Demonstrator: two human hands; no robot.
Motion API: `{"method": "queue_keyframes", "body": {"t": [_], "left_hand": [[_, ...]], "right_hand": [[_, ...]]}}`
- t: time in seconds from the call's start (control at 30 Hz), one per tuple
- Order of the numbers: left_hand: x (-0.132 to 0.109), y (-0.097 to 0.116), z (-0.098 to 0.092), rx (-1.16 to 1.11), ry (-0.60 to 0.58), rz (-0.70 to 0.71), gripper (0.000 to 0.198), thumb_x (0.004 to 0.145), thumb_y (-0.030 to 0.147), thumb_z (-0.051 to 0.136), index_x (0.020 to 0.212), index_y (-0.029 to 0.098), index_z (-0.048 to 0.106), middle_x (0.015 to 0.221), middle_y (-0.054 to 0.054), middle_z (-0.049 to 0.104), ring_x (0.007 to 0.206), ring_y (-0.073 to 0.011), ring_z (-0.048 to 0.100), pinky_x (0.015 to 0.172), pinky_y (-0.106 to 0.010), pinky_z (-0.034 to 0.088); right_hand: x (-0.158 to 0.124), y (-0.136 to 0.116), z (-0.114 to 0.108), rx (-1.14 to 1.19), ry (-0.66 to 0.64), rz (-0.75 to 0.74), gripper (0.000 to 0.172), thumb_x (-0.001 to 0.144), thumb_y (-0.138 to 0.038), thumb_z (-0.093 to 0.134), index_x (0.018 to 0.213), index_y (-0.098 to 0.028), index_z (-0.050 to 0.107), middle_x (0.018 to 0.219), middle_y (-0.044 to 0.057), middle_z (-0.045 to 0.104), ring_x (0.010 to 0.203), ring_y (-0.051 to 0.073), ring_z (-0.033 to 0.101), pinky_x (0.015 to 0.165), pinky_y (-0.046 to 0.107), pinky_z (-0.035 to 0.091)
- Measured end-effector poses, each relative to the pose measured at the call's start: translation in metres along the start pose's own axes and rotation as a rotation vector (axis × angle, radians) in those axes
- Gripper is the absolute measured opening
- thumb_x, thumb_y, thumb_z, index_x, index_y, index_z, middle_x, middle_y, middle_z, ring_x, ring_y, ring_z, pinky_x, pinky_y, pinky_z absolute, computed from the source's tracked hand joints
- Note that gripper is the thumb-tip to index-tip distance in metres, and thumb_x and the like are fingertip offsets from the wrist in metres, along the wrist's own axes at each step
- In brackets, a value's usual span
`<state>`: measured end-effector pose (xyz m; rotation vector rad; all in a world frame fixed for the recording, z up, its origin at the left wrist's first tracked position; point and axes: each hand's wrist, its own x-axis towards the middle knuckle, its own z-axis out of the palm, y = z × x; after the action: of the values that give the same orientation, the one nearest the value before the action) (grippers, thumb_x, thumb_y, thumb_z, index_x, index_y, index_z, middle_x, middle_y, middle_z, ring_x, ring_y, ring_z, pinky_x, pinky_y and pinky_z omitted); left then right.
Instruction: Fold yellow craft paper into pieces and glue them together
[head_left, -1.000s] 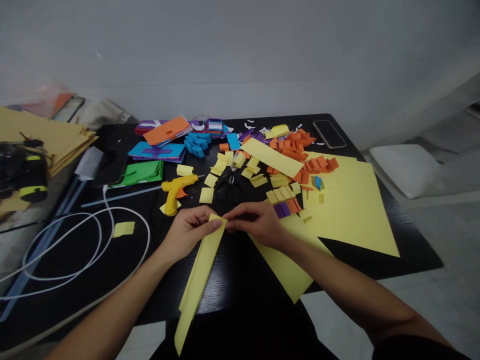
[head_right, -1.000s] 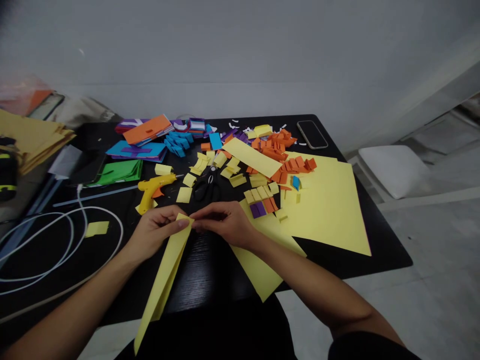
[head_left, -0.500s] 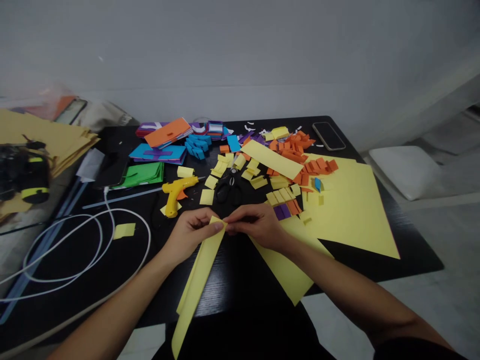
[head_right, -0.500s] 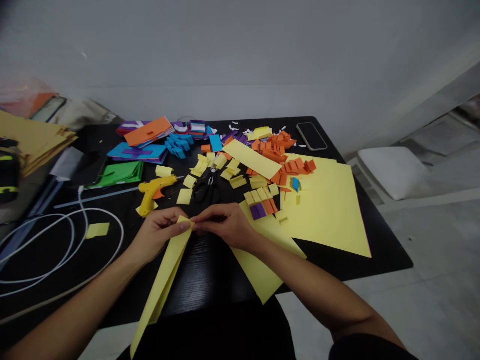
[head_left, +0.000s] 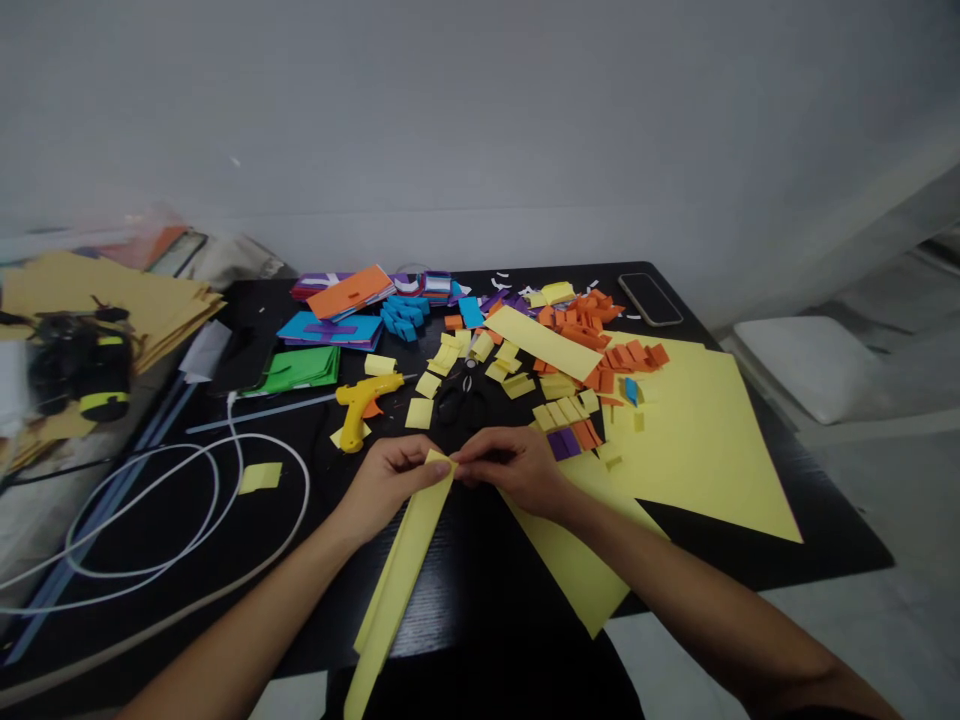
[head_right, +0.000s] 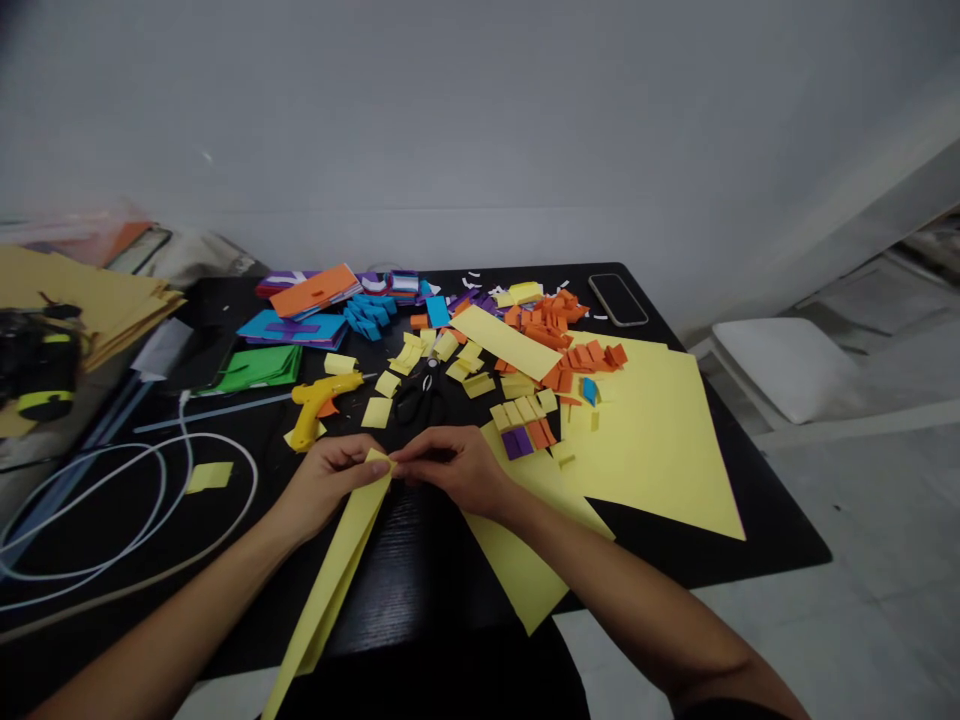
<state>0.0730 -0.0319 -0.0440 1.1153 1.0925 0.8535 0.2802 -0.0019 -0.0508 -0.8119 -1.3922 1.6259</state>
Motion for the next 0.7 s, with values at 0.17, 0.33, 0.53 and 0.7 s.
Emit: {"method": "queue_keyframes", "body": {"t": [0.17, 0.33, 0.53, 0.7], "left_hand": [[0.0008, -0.0004, 0.0009, -0.02, -0.004, 0.005, 0.034, 0.08, 0.046, 0.081, 0.073, 0.014, 0.071, 0.062, 0.002, 0.062, 0.056, -0.0086, 0.047, 0.055, -0.021, 0.032], [0.0021, 0.0032, 0.0034, -0.013, 0.005, 0.018, 0.033, 0.08, 0.044, 0.081, 0.07, 0.014, 0.07, 0.06, 0.003, 0.06, 0.055, -0.0084, 0.044, 0.055, -0.021, 0.03], [0.0017, 0.0054, 0.0038, -0.008, -0.009, 0.027, 0.032, 0.081, 0.043, 0.08, 0.072, 0.015, 0.07, 0.061, 0.003, 0.06, 0.055, -0.0084, 0.044, 0.055, -0.021, 0.03], [0.0018, 0.0044, 0.0035, 0.002, -0.004, 0.03, 0.032, 0.081, 0.043, 0.08, 0.071, 0.014, 0.07, 0.061, 0.003, 0.06, 0.055, -0.008, 0.045, 0.055, -0.021, 0.031]], "right_hand": [[0.0003, 0.0016, -0.0003, -0.002, -0.003, 0.016, 0.012, 0.074, -0.026, 0.089, 0.084, -0.023, 0.084, 0.073, 0.001, 0.078, 0.059, 0.012, 0.068, 0.059, 0.023, 0.055], [0.0002, 0.0038, -0.0006, -0.002, 0.003, 0.033, 0.014, 0.073, -0.028, 0.09, 0.083, -0.022, 0.084, 0.071, 0.001, 0.077, 0.058, 0.012, 0.068, 0.059, 0.023, 0.055], [0.0003, 0.0048, -0.0008, 0.014, 0.001, 0.027, 0.016, 0.072, -0.03, 0.091, 0.083, -0.021, 0.084, 0.072, 0.002, 0.077, 0.059, 0.013, 0.068, 0.06, 0.025, 0.056], [0.0003, 0.0054, -0.0006, 0.022, 0.0, 0.032, 0.016, 0.072, -0.031, 0.091, 0.082, -0.021, 0.083, 0.072, 0.002, 0.077, 0.059, 0.013, 0.068, 0.059, 0.024, 0.055]]}}
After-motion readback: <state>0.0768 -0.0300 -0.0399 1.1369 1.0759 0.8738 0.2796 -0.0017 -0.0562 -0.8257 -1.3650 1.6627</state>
